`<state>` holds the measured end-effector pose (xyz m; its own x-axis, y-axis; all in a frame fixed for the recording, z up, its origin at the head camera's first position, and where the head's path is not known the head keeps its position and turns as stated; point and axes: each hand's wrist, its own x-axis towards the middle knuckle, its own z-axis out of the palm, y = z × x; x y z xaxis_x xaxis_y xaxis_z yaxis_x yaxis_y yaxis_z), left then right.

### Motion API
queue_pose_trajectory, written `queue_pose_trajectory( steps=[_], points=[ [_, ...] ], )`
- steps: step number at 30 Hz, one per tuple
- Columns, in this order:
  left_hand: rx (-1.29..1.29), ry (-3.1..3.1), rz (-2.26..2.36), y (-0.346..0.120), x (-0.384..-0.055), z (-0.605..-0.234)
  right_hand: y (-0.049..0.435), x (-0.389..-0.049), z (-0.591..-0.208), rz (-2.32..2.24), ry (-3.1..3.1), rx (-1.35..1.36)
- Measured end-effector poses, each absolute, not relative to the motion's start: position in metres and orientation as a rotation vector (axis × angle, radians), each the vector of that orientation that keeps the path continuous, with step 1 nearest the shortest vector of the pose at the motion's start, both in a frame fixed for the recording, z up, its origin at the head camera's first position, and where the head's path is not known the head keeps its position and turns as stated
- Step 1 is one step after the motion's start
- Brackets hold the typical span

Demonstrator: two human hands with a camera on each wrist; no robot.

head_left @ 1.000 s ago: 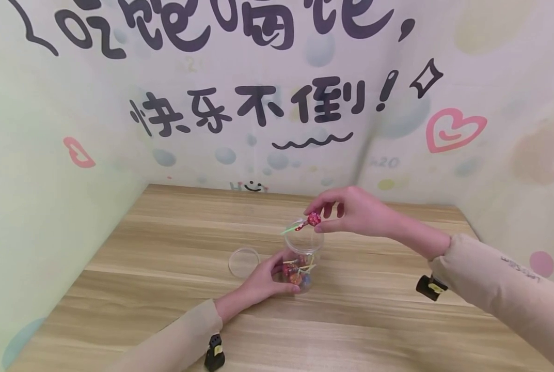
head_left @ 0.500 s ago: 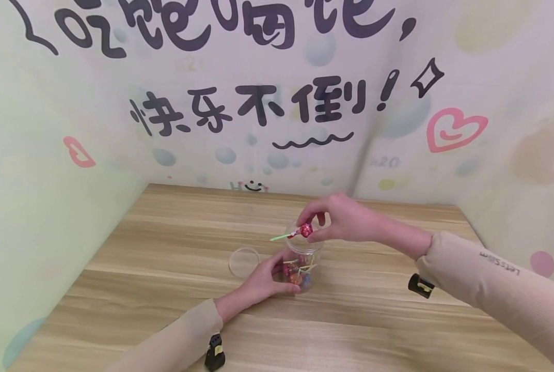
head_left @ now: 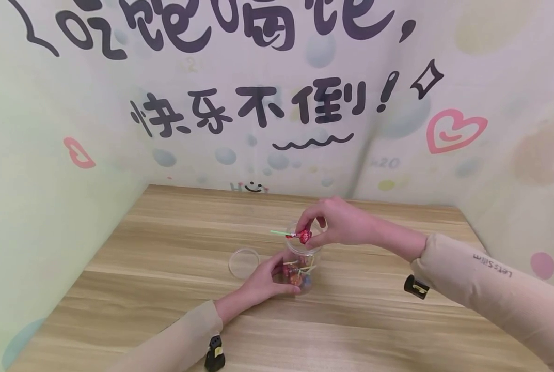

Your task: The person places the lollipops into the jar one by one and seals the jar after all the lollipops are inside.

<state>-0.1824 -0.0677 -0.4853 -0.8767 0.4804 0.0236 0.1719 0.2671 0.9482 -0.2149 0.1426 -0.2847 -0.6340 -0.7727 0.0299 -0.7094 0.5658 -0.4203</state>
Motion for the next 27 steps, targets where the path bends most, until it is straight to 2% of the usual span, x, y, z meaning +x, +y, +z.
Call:
queue_pose_trajectory(
  steps=[27],
  points=[
    [0.606, 2.276, 1.656, -0.067, -0.182, -0.486, 0.153, -0.210, -0.288, -0.850, 2.730, -1.166]
  ],
)
